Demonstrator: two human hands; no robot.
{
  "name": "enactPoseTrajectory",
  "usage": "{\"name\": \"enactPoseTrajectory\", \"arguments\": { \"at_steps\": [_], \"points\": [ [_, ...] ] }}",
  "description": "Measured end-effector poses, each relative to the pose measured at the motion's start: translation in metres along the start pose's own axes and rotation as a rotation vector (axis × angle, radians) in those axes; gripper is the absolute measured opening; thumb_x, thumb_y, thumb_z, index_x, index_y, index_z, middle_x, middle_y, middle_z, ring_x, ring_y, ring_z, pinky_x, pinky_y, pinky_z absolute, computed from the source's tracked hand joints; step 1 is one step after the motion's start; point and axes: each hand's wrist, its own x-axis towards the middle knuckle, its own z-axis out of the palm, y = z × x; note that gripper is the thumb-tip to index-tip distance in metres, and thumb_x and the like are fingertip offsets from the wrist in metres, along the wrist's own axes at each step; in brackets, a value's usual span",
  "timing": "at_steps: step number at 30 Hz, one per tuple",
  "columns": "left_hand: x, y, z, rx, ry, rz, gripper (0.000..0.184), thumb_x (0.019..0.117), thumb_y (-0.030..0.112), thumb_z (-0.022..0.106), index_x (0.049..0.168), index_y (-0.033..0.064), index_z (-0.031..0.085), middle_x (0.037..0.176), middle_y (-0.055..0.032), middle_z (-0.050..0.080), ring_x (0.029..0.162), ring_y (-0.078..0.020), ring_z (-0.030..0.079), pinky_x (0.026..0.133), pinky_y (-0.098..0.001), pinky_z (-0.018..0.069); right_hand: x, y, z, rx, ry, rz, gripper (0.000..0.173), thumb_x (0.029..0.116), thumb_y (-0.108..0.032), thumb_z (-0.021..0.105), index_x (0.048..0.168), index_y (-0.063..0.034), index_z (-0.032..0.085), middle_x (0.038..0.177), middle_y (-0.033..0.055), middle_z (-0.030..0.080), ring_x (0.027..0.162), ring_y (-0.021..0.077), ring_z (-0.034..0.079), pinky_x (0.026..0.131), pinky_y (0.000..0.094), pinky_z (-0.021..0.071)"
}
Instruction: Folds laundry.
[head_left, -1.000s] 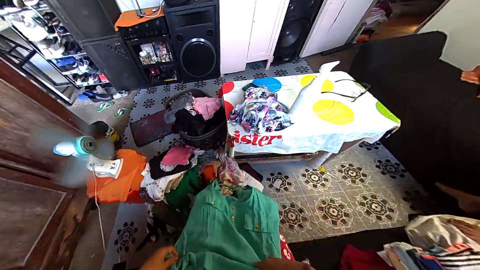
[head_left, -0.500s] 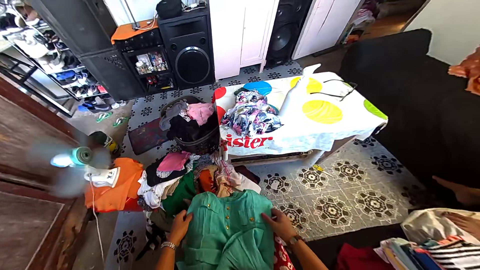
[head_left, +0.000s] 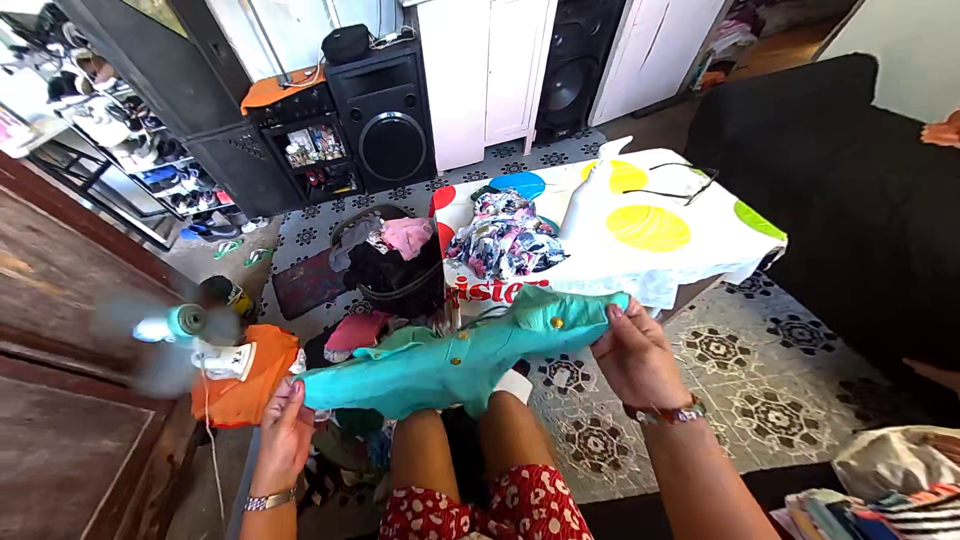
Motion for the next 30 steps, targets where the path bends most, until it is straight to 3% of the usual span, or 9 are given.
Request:
{"name": "enactPoseTrajectory", "arguments": {
  "at_steps": [2,5,10,14,16,21,24,27,30],
  "points": [
    [-0.01,0.001,-0.005,0.537,-0.07,0.002,0.016,0.1026,0.013,0.052,0.098,0.0043,0.064,0.084,0.0014,0.067,0.078,-0.0064,0.066,0.076,-0.0274,0.0582,-0.006,-0.011,0.019,-0.082,-0.017,-0.064,0.019,0.1077,-0.015,0.037,0.114,-0.022,0.054,0.098,-0.0111,0.071,0.09,0.0019,0.07,0.082,0.0247,0.0605],
    [-0.027,0.011,0.015,1.087,-0.344,0.014,0.031,0.0964,0.018,0.068,0.117,-0.0059,0.069,0.104,-0.0238,0.073,0.092,-0.0405,0.072,0.083,-0.0644,0.0557,-0.035,-0.011,0.058,-0.385,-0.187,-0.067,0.03,0.1058,-0.013,0.045,0.132,-0.0009,0.049,0.108,-0.0008,0.068,0.096,0.0009,0.067,0.088,0.0236,0.0582],
    [-0.053,0.023,0.073,0.68,-0.664,0.377,0.081,0.0784,0.052,0.082,0.143,0.0124,0.053,0.16,-0.0168,0.039,0.147,-0.0276,0.038,0.116,-0.0466,0.0408,-0.098,0.017,0.118,-0.665,-0.946,-0.019,0.022,0.0998,-0.009,0.06,0.114,0.0074,0.062,0.081,0.0212,0.068,0.072,0.0321,0.07,0.068,0.0494,0.0578],
    [-0.045,0.029,0.072,0.701,-0.829,0.45,0.031,0.0949,0.04,0.068,0.089,0.0113,0.076,0.112,-0.0007,0.075,0.124,-0.0151,0.063,0.117,-0.049,0.0371,-0.091,0.013,0.118,-0.561,-0.863,-0.078,0.017,0.0935,-0.006,0.067,0.106,0.0054,0.068,0.084,0.0147,0.071,0.071,0.0192,0.068,0.068,0.0353,0.057],
    [-0.033,0.04,0.062,0.465,-0.747,0.424,0.028,0.1021,0.038,0.06,0.091,0.0151,0.074,0.103,0.0051,0.076,0.111,-0.0053,0.067,0.112,-0.035,0.0448,-0.073,0.012,0.107,-0.527,-0.896,-0.049,0.028,0.0929,-0.014,0.071,0.114,0.0033,0.065,0.094,0.0107,0.072,0.08,0.0116,0.069,0.074,0.0286,0.0583],
    [-0.006,0.086,0.045,-0.177,-0.158,0.256,0.027,0.0968,0.053,0.059,0.103,0.0311,0.073,0.095,0.0132,0.076,0.089,0.0013,0.071,0.08,-0.0198,0.0595,-0.027,0.06,0.09,-0.997,-1.241,0.264,0.036,0.0947,-0.021,0.073,0.115,0.0085,0.066,0.101,0.0289,0.068,0.098,0.0443,0.066,0.089,0.0644,0.0489],
    [0.04,0.073,0.009,0.338,-0.412,0.354,0.03,0.0897,0.044,0.074,0.108,0.0209,0.069,0.095,0.0124,0.071,0.087,0.0016,0.067,0.08,-0.0194,0.0574,0.009,0.065,0.083,-1.182,-1.006,0.179,0.029,0.0925,-0.005,0.067,0.12,0.0063,0.068,0.117,0.0305,0.068,0.115,0.048,0.063,0.1,0.0667,0.0461],
    [0.072,0.07,0.005,1.376,-0.55,0.152,0.035,0.0849,0.018,0.079,0.113,-0.0002,0.07,0.104,-0.0221,0.072,0.101,-0.0395,0.069,0.088,-0.0609,0.0528,0.055,0.045,0.075,-1.311,-0.71,0.053,0.032,0.0917,0.005,0.061,0.122,0.0008,0.071,0.126,0.0253,0.066,0.118,0.0453,0.063,0.098,0.0661,0.0478],
    [0.088,0.06,0.002,1.692,-0.362,0.049,0.027,0.0898,0.008,0.07,0.117,0.0024,0.07,0.113,-0.0266,0.07,0.108,-0.0499,0.066,0.085,-0.0723,0.048,0.076,0.023,0.077,-1.413,-0.529,-0.172,0.037,0.0824,0.012,0.068,0.116,-0.0033,0.073,0.125,0.0243,0.065,0.103,0.0487,0.067,0.079,0.0703,0.0519]
  ]
}}
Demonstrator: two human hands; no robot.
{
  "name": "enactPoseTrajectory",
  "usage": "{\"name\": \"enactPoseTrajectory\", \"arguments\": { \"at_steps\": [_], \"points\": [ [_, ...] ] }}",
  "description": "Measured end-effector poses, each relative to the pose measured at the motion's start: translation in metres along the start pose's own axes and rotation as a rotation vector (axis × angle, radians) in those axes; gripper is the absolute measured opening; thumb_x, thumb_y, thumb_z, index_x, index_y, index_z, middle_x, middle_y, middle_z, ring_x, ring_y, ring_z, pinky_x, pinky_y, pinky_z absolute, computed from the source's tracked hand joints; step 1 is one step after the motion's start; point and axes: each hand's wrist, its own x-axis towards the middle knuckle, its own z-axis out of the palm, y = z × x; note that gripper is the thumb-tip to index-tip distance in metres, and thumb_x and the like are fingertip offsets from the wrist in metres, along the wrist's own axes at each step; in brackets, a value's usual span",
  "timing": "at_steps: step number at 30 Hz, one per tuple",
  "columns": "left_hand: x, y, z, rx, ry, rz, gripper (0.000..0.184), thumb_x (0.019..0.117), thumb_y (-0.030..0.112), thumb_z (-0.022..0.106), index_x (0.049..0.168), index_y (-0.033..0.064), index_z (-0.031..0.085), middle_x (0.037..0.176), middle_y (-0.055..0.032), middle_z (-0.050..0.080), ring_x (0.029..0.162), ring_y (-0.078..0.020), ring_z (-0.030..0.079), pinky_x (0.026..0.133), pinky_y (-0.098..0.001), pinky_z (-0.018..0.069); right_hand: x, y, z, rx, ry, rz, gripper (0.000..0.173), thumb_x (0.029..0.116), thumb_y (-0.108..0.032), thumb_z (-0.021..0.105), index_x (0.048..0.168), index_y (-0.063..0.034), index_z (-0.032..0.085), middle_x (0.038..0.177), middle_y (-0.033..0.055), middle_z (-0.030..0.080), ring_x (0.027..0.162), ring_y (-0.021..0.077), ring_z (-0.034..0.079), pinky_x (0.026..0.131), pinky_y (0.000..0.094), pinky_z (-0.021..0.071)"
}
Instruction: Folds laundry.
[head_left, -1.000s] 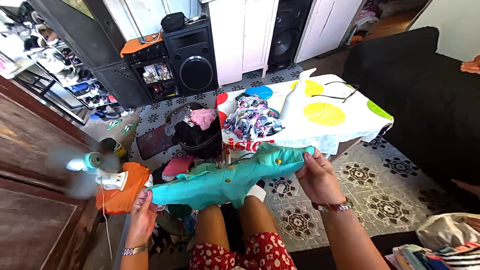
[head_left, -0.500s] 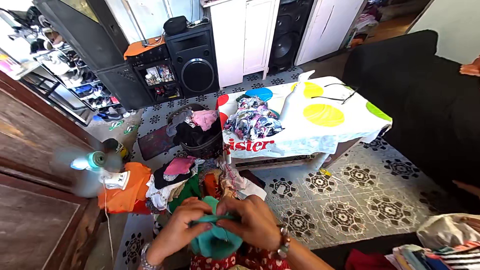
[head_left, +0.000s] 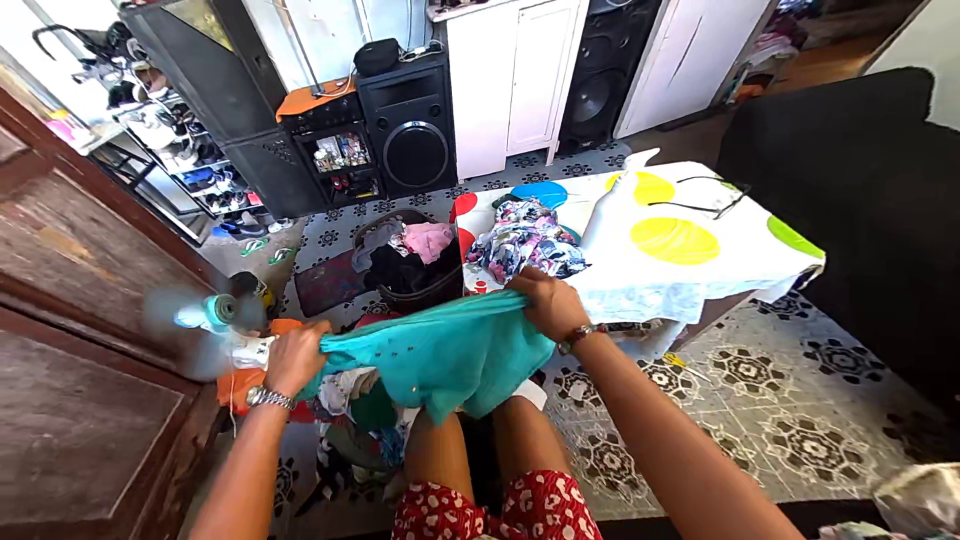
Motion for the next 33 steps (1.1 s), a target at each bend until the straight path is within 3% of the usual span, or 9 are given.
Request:
{"name": "enactPoseTrajectory", "arguments": {
  "at_steps": [4,8,11,13,15,20,24,27,33],
  "points": [
    [-0.01,-0.015,0.01,-0.204,0.261,0.048,0.026,0.0843,0.0,0.072,0.11,-0.0014,0.07,0.11,-0.0251,0.07,0.101,-0.0458,0.068,0.083,-0.0682,0.0514,-0.017,0.003,-0.023,-0.033,0.143,-0.114,0.039,0.0738,0.013,0.074,0.109,-0.0046,0.076,0.118,0.0244,0.065,0.087,0.0458,0.068,0.067,0.0666,0.0533],
    [-0.055,-0.023,0.048,-0.488,0.246,0.235,0.026,0.0772,-0.009,0.069,0.103,-0.0075,0.068,0.106,-0.0242,0.069,0.098,-0.037,0.068,0.088,-0.0549,0.0552,-0.083,0.03,-0.011,0.018,-0.118,-0.131,0.034,0.0735,0.011,0.073,0.105,-0.0008,0.074,0.111,0.0256,0.067,0.099,0.0478,0.067,0.076,0.0678,0.0532],
    [-0.101,-0.018,0.091,-0.526,-0.124,0.281,0.023,0.0787,-0.006,0.072,0.102,-0.0068,0.07,0.104,-0.0243,0.07,0.1,-0.0385,0.068,0.092,-0.0568,0.0537,-0.146,0.058,0.024,-0.036,-0.51,0.026,0.033,0.0809,0.007,0.07,0.113,-0.0005,0.073,0.122,0.0283,0.066,0.118,0.0511,0.06,0.092,0.07,0.0489],
    [-0.126,-0.016,0.12,-0.442,-0.552,0.221,0.03,0.0862,0.007,0.076,0.114,-0.0033,0.071,0.116,-0.0245,0.069,0.114,-0.0412,0.064,0.103,-0.0604,0.0466,-0.179,0.076,0.052,-0.119,-0.839,0.228,0.043,0.0862,-0.004,0.075,0.129,-0.004,0.068,0.135,0.0289,0.059,0.132,0.0507,0.05,0.106,0.0699,0.0387],
    [-0.141,-0.014,0.146,-0.399,-0.802,0.135,0.042,0.0896,0.017,0.077,0.125,-0.0009,0.067,0.126,-0.0252,0.065,0.124,-0.0422,0.059,0.108,-0.0606,0.0421,-0.205,0.089,0.076,-0.097,-0.952,0.348,0.051,0.0877,-0.016,0.079,0.135,-0.0066,0.063,0.141,0.0284,0.056,0.135,0.0493,0.048,0.109,0.0695,0.0368],
    [-0.166,0.031,0.17,-0.616,-0.485,0.012,0.037,0.0928,0.018,0.073,0.124,0.0006,0.068,0.129,-0.0215,0.064,0.123,-0.0351,0.061,0.109,-0.0513,0.0467,-0.227,0.053,0.116,0.237,-0.404,0.156,0.031,0.0869,-0.016,0.077,0.114,-0.0012,0.073,0.12,0.0249,0.068,0.118,0.0453,0.062,0.102,0.0648,0.0458],
    [-0.169,0.087,0.185,-0.535,-0.31,-0.061,0.044,0.0896,0.026,0.076,0.127,0.0046,0.066,0.131,-0.0208,0.062,0.12,-0.0375,0.062,0.098,-0.054,0.0527,-0.218,0.015,0.151,0.078,-0.318,0.105,0.04,0.0823,-0.025,0.081,0.117,-0.0065,0.073,0.119,0.0218,0.068,0.115,0.045,0.061,0.092,0.063,0.0486],
    [-0.166,0.106,0.207,-0.435,-0.135,-0.11,0.052,0.0869,0.031,0.077,0.131,0.0062,0.065,0.13,-0.0236,0.061,0.116,-0.041,0.063,0.088,-0.0537,0.0563,-0.214,0.013,0.171,-0.006,-0.172,0.14,0.041,0.079,-0.018,0.081,0.116,-0.003,0.072,0.118,0.0268,0.066,0.112,0.0493,0.062,0.084,0.0638,0.0511],
    [-0.172,0.072,0.23,-0.612,-0.065,0.049,0.054,0.0765,0.003,0.072,0.13,0.0031,0.065,0.135,-0.0243,0.059,0.124,-0.0418,0.059,0.099,-0.0537,0.0525,-0.217,0.035,0.164,0.003,0.016,0.157,0.021,0.0776,0.006,0.07,0.099,0.0051,0.073,0.105,0.0277,0.069,0.101,0.0489,0.067,0.08,0.0602,0.0562]
  ]
}}
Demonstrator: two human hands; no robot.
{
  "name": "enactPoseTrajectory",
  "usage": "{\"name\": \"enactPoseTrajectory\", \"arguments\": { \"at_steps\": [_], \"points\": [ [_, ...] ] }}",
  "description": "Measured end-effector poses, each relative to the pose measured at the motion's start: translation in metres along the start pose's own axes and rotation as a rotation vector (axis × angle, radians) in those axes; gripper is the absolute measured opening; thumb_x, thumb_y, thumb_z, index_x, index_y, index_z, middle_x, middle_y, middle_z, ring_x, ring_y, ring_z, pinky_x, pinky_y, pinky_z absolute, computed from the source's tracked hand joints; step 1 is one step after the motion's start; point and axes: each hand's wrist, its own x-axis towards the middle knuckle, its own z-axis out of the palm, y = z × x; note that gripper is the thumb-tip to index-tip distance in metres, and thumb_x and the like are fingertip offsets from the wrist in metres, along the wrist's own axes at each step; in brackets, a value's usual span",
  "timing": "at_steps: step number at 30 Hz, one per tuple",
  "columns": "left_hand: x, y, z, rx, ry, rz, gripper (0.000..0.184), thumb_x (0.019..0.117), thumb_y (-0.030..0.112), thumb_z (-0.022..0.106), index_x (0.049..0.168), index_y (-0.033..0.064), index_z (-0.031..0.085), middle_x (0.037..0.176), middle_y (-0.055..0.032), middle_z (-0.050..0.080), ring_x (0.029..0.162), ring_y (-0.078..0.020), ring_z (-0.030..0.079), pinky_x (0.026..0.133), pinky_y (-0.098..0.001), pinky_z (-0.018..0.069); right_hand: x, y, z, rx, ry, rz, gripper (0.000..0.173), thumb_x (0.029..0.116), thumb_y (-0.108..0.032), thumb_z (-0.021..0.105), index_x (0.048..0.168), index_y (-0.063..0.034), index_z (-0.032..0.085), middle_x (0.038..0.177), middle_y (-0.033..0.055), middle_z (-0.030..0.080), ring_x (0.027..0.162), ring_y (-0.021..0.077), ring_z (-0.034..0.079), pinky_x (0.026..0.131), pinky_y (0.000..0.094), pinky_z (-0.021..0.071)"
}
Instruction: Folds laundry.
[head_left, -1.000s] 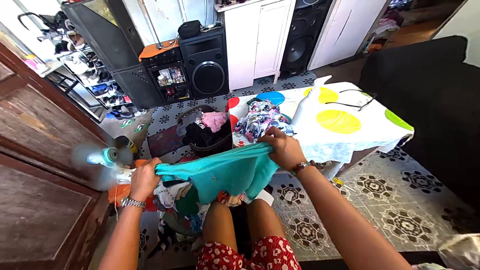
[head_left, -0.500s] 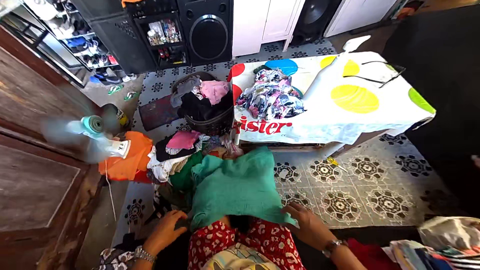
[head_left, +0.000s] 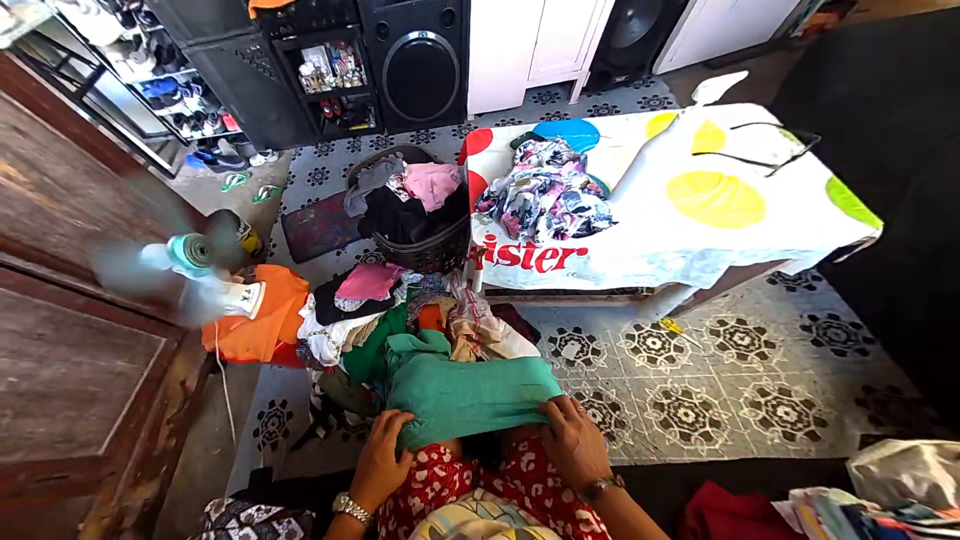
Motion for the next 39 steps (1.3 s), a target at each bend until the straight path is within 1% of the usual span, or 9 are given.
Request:
{"name": "enactPoseTrajectory", "arguments": {
  "at_steps": [5,8,13,18,23,27,33,36,39],
  "points": [
    [-0.006,-0.032,-0.005,0.006,-0.165,-0.213,0.065,0.0831,-0.003,0.067,0.146,-0.0008,0.05,0.139,-0.0257,0.058,0.129,-0.0421,0.056,0.11,-0.0553,0.0431,-0.005,0.024,-0.019,-0.053,-0.145,0.098,0.035,0.0714,0.011,0.074,0.106,0.005,0.072,0.113,0.0293,0.068,0.11,0.0494,0.065,0.091,0.064,0.0505],
    [-0.006,-0.044,-0.006,0.026,-0.075,-0.21,0.037,0.0921,-0.001,0.059,0.128,-0.0077,0.064,0.122,-0.0284,0.067,0.118,-0.0444,0.063,0.106,-0.06,0.0439,-0.004,0.03,-0.03,-0.034,-0.188,0.102,0.033,0.0731,0.009,0.075,0.105,0.0051,0.073,0.111,0.029,0.069,0.108,0.049,0.066,0.091,0.0645,0.0499],
    [-0.013,-0.031,-0.059,-0.059,0.11,-0.082,0.03,0.0931,0.0,0.045,0.103,-0.0076,0.073,0.094,-0.0227,0.073,0.092,-0.0367,0.072,0.086,-0.0569,0.0548,-0.009,0.034,-0.071,0.056,-0.337,-0.018,0.024,0.0775,0.011,0.071,0.1,0.0023,0.075,0.11,0.0256,0.07,0.097,0.0475,0.07,0.076,0.0652,0.0552],
    [-0.045,-0.011,-0.102,0.008,-0.158,0.061,0.027,0.0874,0.023,0.061,0.089,-0.0019,0.072,0.068,-0.0153,0.066,0.061,-0.0297,0.066,0.058,-0.0513,0.0532,-0.03,0.029,-0.103,0.101,-0.665,-0.029,0.024,0.0813,0.009,0.069,0.103,0.0005,0.075,0.11,0.0248,0.07,0.097,0.0465,0.069,0.078,0.0658,0.0549],
    [-0.072,0.014,-0.113,0.059,-0.631,-0.209,0.048,0.0891,0.026,0.077,0.132,0.006,0.065,0.101,-0.0269,0.073,0.092,-0.0478,0.07,0.086,-0.0678,0.0516,-0.053,0.049,-0.103,0.053,-1.006,0.074,0.022,0.0884,0.003,0.068,0.11,0.0017,0.074,0.116,0.0249,0.068,0.11,0.0448,0.065,0.093,0.0625,0.0517],
    [-0.082,0.002,-0.111,0.225,-0.841,-0.352,0.042,0.0969,0.024,0.068,0.134,0.0049,0.063,0.117,-0.0273,0.07,0.112,-0.0484,0.065,0.098,-0.0678,0.047,-0.066,0.075,-0.098,-0.118,-1.134,0.179,0.025,0.0908,-0.007,0.07,0.115,-0.0034,0.074,0.125,0.0215,0.068,0.119,0.0433,0.063,0.097,0.0647,0.0495],
    [-0.042,-0.046,-0.125,0.033,-0.752,-0.139,0.027,0.0881,0.017,0.077,0.092,-0.0084,0.07,0.093,-0.0244,0.068,0.09,-0.0386,0.066,0.086,-0.0577,0.0511,-0.048,0.118,-0.105,0.629,-0.706,0.252,0.035,0.082,0.003,0.069,0.117,0.0034,0.07,0.116,0.0154,0.071,0.109,0.0251,0.068,0.099,0.0428,0.0543],
    [-0.004,-0.052,-0.135,-0.214,-0.621,-0.132,0.019,0.0845,0.016,0.077,0.09,-0.0018,0.071,0.082,-0.0088,0.068,0.079,-0.0159,0.064,0.078,-0.0403,0.054,-0.037,0.126,-0.086,1.149,-0.36,0.439,0.027,0.0792,-0.005,0.056,0.096,-0.0175,0.074,0.093,-0.0069,0.076,0.086,0.0034,0.07,0.081,0.0258,0.0592],
    [0.032,-0.055,-0.131,-0.252,-0.542,-0.185,0.02,0.0878,0.011,0.074,0.103,-0.0019,0.072,0.094,-0.0093,0.071,0.088,-0.0137,0.066,0.086,-0.0375,0.0551,-0.022,0.12,-0.055,1.354,-0.085,0.636,0.025,0.0949,-0.003,0.043,0.109,-0.0129,0.061,0.096,-0.002,0.074,0.087,0.01,0.072,0.079,0.033,0.0618]
  ]
}}
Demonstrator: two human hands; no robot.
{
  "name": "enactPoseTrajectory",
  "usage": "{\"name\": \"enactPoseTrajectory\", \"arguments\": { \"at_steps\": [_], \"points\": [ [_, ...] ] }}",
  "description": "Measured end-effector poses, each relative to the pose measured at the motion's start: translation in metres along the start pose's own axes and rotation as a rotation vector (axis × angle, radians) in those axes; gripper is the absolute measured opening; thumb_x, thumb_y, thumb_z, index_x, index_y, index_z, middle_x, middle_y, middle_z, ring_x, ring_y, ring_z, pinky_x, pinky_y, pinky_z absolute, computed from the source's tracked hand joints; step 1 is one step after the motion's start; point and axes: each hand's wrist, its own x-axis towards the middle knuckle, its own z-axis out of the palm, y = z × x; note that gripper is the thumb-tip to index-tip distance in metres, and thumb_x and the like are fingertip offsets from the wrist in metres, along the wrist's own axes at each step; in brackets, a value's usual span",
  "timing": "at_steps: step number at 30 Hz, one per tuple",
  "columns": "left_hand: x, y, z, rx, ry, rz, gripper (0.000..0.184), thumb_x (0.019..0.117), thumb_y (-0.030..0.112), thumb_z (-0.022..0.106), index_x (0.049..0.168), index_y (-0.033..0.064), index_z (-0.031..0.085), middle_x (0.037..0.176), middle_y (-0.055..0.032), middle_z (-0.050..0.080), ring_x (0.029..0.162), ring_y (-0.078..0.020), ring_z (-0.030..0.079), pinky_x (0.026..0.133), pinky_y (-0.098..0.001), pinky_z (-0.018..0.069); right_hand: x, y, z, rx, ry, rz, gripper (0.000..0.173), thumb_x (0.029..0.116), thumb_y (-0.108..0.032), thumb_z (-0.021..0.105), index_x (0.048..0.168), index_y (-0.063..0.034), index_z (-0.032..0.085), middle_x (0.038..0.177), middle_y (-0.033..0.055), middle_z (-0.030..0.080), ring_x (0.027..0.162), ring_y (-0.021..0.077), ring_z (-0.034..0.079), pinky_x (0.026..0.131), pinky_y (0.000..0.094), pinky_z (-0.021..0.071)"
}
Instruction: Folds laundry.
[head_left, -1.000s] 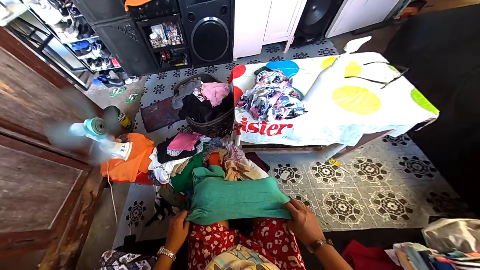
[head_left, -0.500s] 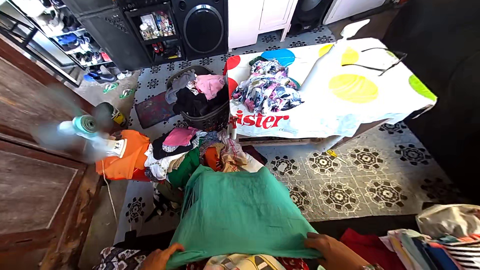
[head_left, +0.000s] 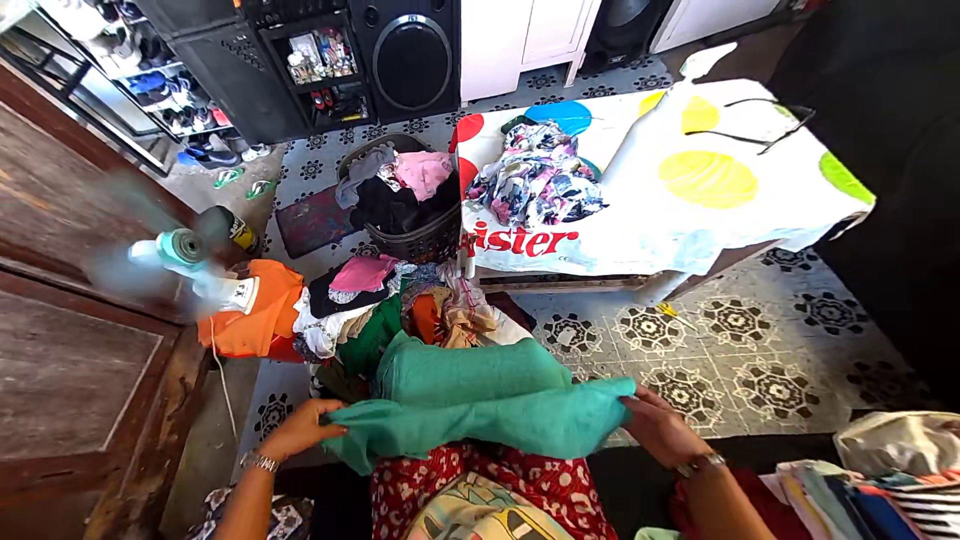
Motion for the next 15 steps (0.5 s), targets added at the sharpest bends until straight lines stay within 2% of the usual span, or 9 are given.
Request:
{"name": "enactPoseTrajectory", "arguments": {
  "at_steps": [1,3,6,8,10,11,13,14,15],
  "points": [
    [0.01,0.0,-0.003,0.033,0.004,-0.016,0.022,0.0895,0.011,0.073,0.107,-0.0028,0.072,0.099,-0.0122,0.071,0.092,-0.0169,0.067,0.089,-0.04,0.0544,0.006,0.006,0.008,-0.021,0.09,0.007,0.02,0.0998,-0.001,0.042,0.11,-0.009,0.056,0.094,-0.0002,0.071,0.083,0.0111,0.071,0.075,0.0336,0.0617],
    [0.022,0.004,-0.009,0.116,-0.03,-0.045,0.022,0.0919,0.011,0.072,0.108,-0.005,0.071,0.1,-0.0172,0.07,0.093,-0.0237,0.067,0.091,-0.0457,0.0525,0.011,0.013,0.018,-0.09,0.161,0.005,0.015,0.0997,0.002,0.045,0.109,-0.0049,0.054,0.089,0.0006,0.069,0.076,0.0104,0.069,0.069,0.0317,0.0607],
    [0.024,0.017,-0.019,0.139,-0.061,-0.01,0.02,0.092,0.012,0.072,0.105,-0.0036,0.071,0.095,-0.0141,0.07,0.087,-0.0201,0.065,0.086,-0.043,0.0532,0.009,0.004,0.02,-0.097,0.105,-0.02,0.018,0.0975,0.004,0.045,0.109,-0.0069,0.055,0.089,-0.0026,0.07,0.077,0.0071,0.07,0.071,0.028,0.0609],
    [0.024,0.02,-0.023,0.089,0.01,0.05,0.02,0.0911,0.01,0.071,0.107,-0.0024,0.071,0.097,-0.0119,0.071,0.089,-0.0162,0.066,0.087,-0.039,0.0545,0.011,-0.004,0.017,-0.101,0.114,-0.045,0.017,0.0978,0.003,0.046,0.108,-0.0073,0.054,0.088,-0.0032,0.071,0.077,0.0065,0.07,0.071,0.0276,0.0612],
    [0.03,0.022,-0.019,0.138,0.164,0.049,0.026,0.0908,0.008,0.07,0.115,-0.0024,0.07,0.108,-0.0166,0.071,0.1,-0.0231,0.068,0.094,-0.0445,0.0533,0.017,-0.007,0.019,-0.235,0.235,-0.065,0.015,0.0989,0.002,0.049,0.112,-0.0029,0.053,0.089,0.0014,0.069,0.076,0.0085,0.069,0.07,0.0285,0.0601],
    [0.035,0.026,-0.015,0.221,0.231,-0.002,0.035,0.0912,0.009,0.072,0.124,-0.0017,0.067,0.12,-0.0212,0.068,0.114,-0.0314,0.065,0.103,-0.0512,0.0492,0.02,-0.008,0.022,-0.386,0.316,-0.056,0.022,0.0999,0.0,0.052,0.121,0.0023,0.052,0.097,0.0092,0.068,0.082,0.0136,0.068,0.074,0.0323,0.0582],
    [0.041,0.039,0.004,0.384,0.302,-0.112,0.053,0.0905,0.013,0.075,0.139,0.0012,0.059,0.141,-0.0272,0.055,0.134,-0.0452,0.05,0.113,-0.0616,0.0373,0.021,-0.01,0.034,-0.743,0.383,-0.06,0.046,0.1006,-0.005,0.058,0.143,0.0083,0.045,0.13,0.0286,0.062,0.114,0.0354,0.066,0.097,0.0491,0.053],
    [0.041,0.047,0.019,0.425,0.325,-0.107,0.054,0.0903,0.015,0.075,0.14,0.0029,0.059,0.145,-0.0273,0.052,0.137,-0.0472,0.046,0.114,-0.0626,0.0359,0.017,-0.009,0.043,-0.895,0.364,-0.116,0.053,0.0986,-0.008,0.062,0.145,0.0097,0.044,0.14,0.0333,0.054,0.126,0.0444,0.058,0.106,0.0562,0.0474],
    [0.039,0.055,0.036,0.431,0.343,-0.057,0.051,0.0907,0.015,0.074,0.139,0.0037,0.061,0.145,-0.0268,0.052,0.137,-0.0472,0.046,0.113,-0.0619,0.0372,0.01,-0.007,0.056,-0.992,0.319,-0.202,0.056,0.096,-0.012,0.066,0.144,0.0105,0.046,0.142,0.0362,0.05,0.13,0.0507,0.053,0.108,0.0619,0.0435]
  ]
}}
